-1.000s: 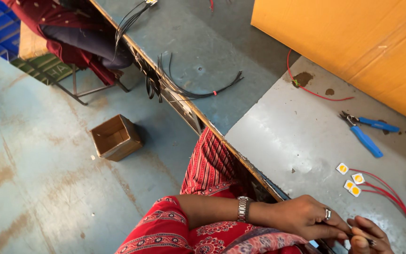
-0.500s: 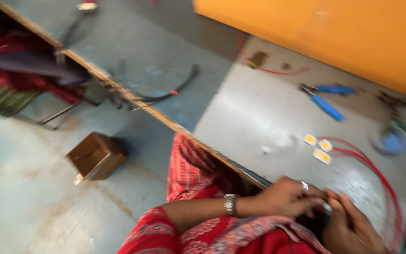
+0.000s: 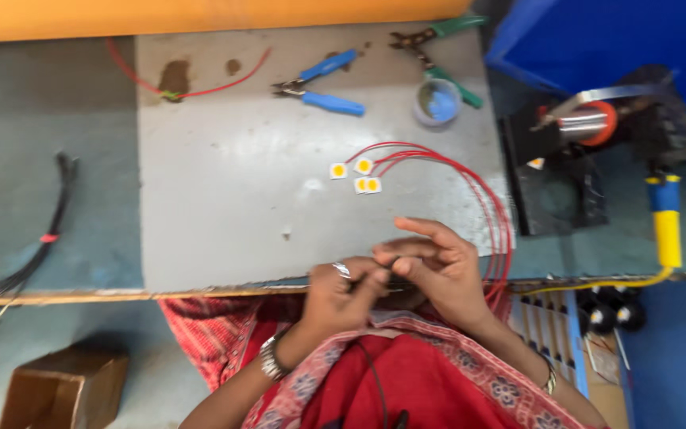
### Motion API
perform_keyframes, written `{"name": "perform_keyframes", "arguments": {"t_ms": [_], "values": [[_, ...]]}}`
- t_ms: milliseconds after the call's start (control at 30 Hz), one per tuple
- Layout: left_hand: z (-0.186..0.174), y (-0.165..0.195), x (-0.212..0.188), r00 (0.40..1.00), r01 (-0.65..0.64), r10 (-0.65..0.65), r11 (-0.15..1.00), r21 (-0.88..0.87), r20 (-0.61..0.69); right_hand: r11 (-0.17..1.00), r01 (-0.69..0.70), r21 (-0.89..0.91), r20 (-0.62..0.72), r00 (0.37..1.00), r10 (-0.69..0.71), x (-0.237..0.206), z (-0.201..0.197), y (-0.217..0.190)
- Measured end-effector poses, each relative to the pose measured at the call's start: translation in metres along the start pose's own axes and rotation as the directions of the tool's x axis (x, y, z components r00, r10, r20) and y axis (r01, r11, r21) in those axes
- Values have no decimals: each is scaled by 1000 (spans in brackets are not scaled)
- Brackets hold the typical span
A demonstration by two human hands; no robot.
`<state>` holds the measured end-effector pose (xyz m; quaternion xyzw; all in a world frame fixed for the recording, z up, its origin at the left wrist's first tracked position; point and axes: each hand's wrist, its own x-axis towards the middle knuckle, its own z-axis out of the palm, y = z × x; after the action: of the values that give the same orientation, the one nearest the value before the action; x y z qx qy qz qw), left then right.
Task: The person solders red and black wires onto the pads of small LED chip modules using a soldering iron, placing each finished module aside. They then strip the insulation from the ends of black wires with pliers and dip the stripped ends into a small container of flux or solder powder.
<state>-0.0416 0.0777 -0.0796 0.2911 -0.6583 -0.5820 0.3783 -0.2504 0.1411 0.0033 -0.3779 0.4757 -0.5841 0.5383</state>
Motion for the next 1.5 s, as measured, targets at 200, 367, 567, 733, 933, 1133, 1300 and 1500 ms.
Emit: {"name": "perform_keyframes", "arguments": {"t_ms": [200,367,567,733,933,1133,1300,1500], "values": [[-88,109,31,869,194,-469,614,-765,-156,942,212,-261,-43,972,-231,62,-44,-58],[-131,198,46,838,-386,12,720,-577,-546,635,132,-761,-121,933,-339,129,-79,-65],[-122,223,79,635,-27,601,645,763,-485,460,67,-885,-107,933,-343,154,-76,-62],[-120,207,143,836,-162,507,593,789,-210,274,130,-953,5,910,-414,166,-61,-72],[-82,94,214,987,-138,157,948,286,-44,246,164,-955,23,870,-492,172,-40,-83],[-77,99,205,1000,-23,15,944,329,27,577,280,-768,-21,888,-459,173,-37,-75],[-64,106,191,995,-97,84,931,352,51,508,443,-739,121,829,-546,155,-49,-61],[-50,93,164,997,12,-34,954,300,69,528,545,-652,236,807,-541,138,-46,-50]]}}
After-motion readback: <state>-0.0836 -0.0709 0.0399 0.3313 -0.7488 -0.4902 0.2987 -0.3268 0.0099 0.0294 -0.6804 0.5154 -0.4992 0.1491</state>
